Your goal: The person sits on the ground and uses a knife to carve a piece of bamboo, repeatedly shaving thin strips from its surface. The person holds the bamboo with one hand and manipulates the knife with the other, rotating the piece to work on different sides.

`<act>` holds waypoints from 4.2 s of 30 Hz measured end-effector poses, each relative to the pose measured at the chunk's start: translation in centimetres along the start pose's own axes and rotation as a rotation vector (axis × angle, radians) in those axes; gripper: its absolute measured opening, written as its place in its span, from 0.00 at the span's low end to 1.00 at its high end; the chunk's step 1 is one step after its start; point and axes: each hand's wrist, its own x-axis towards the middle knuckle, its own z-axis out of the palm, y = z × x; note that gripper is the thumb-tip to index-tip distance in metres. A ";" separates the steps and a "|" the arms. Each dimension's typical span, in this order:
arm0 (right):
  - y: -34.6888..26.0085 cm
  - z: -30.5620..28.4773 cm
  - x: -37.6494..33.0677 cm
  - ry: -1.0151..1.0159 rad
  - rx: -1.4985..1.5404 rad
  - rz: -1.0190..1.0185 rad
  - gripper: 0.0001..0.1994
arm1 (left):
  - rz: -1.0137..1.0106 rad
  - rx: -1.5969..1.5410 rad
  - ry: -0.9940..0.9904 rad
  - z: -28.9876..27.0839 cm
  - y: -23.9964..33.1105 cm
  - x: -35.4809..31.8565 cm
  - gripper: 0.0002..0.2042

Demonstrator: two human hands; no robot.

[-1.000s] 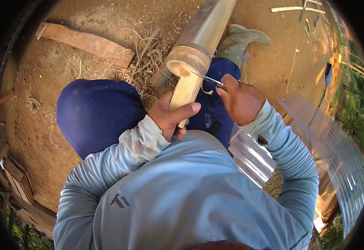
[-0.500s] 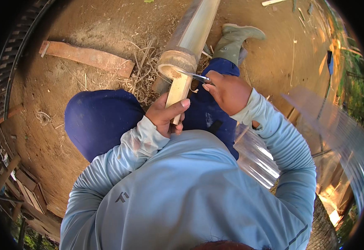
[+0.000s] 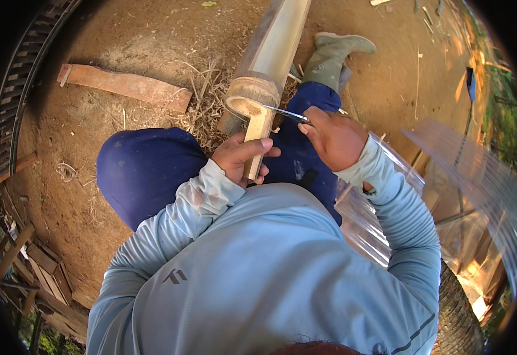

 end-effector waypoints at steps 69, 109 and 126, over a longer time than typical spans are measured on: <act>-2.8 6.0 1.3 0.425 1.177 0.505 0.19 | 0.150 0.220 -0.051 0.3 -0.8 0.9 0.23; -1.1 5.2 -1.5 0.139 1.522 0.305 0.09 | 0.142 0.243 -0.025 0.3 -2.0 1.2 0.26; -2.1 2.8 -6.2 0.231 0.442 0.059 0.14 | 0.112 0.239 -0.101 2.0 -0.3 -0.8 0.30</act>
